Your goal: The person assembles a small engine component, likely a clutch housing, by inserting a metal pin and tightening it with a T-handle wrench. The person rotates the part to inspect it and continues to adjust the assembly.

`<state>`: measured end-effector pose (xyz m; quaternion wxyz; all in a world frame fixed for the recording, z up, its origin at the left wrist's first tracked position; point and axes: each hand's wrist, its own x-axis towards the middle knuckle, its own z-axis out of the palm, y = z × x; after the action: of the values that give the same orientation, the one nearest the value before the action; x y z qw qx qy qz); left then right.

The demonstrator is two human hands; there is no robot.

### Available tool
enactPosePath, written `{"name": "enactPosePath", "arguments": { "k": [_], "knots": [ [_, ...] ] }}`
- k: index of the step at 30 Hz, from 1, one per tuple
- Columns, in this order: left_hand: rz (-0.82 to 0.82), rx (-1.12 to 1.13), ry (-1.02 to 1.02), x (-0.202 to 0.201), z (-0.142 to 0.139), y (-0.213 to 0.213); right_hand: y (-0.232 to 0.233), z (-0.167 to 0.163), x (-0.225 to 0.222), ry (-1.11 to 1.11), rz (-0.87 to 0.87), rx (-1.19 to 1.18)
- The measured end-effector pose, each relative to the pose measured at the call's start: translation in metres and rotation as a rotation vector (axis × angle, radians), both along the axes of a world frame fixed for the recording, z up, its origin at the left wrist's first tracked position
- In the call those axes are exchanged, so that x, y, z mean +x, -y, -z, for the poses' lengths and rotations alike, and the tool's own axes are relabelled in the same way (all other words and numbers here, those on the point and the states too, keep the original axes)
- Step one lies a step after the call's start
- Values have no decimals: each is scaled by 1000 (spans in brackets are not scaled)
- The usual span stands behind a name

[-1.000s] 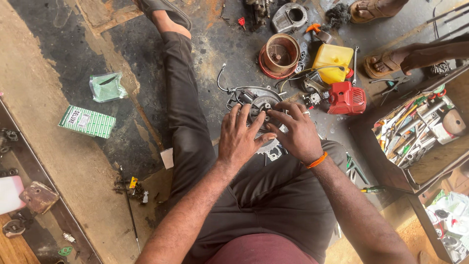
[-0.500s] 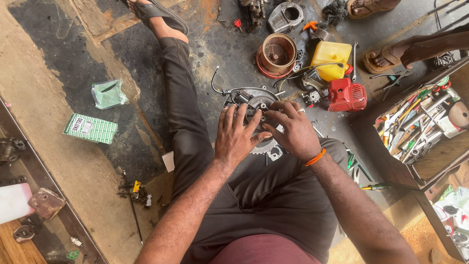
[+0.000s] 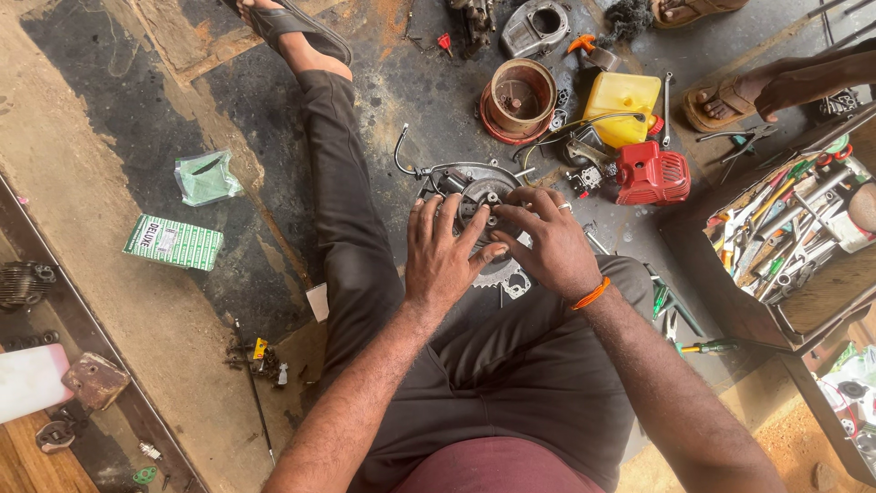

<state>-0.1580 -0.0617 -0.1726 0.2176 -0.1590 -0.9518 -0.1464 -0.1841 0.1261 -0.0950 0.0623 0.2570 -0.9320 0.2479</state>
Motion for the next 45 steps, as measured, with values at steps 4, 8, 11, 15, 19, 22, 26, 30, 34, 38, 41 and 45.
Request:
{"name": "enactPosePath", "arguments": {
  "k": [4, 8, 11, 15, 19, 22, 26, 30, 34, 38, 41, 45],
  "knots": [
    [0, -63, -14, 0, 2, 1, 0, 1, -1, 14, 12, 6],
    [-5, -17, -12, 3, 4, -1, 1, 1, -1, -31, 12, 12],
    [-11, 10, 18, 5, 6, -4, 1, -1, 0, 50, 18, -30],
    [-31, 14, 25, 4, 6, -6, 1, -1, 0, 34, 13, -10],
    [-28, 38, 10, 4, 4, -6, 0, 1, -3, 13, 22, -8],
    [-9, 129, 17, 6, 3, -6, 0, 3, -2, 37, 29, -13],
    [-44, 122, 63, 7, 1, -10, 0, 2, -1, 44, 24, -26],
    [-42, 141, 64, 4, -2, -10, 0, 0, -2, 37, 21, -8],
    [-40, 189, 51, 6, 0, -9, 0, 0, -3, 34, 18, -29],
    [-46, 166, 62, 9, 5, -12, 0, 1, -2, 53, 22, -28],
    [-49, 150, 69, 8, 7, -14, 0, 1, -2, 52, 22, -55],
    [-47, 180, 81, 7, 7, -13, -1, 0, -3, 46, 12, -44]
  ]
}}
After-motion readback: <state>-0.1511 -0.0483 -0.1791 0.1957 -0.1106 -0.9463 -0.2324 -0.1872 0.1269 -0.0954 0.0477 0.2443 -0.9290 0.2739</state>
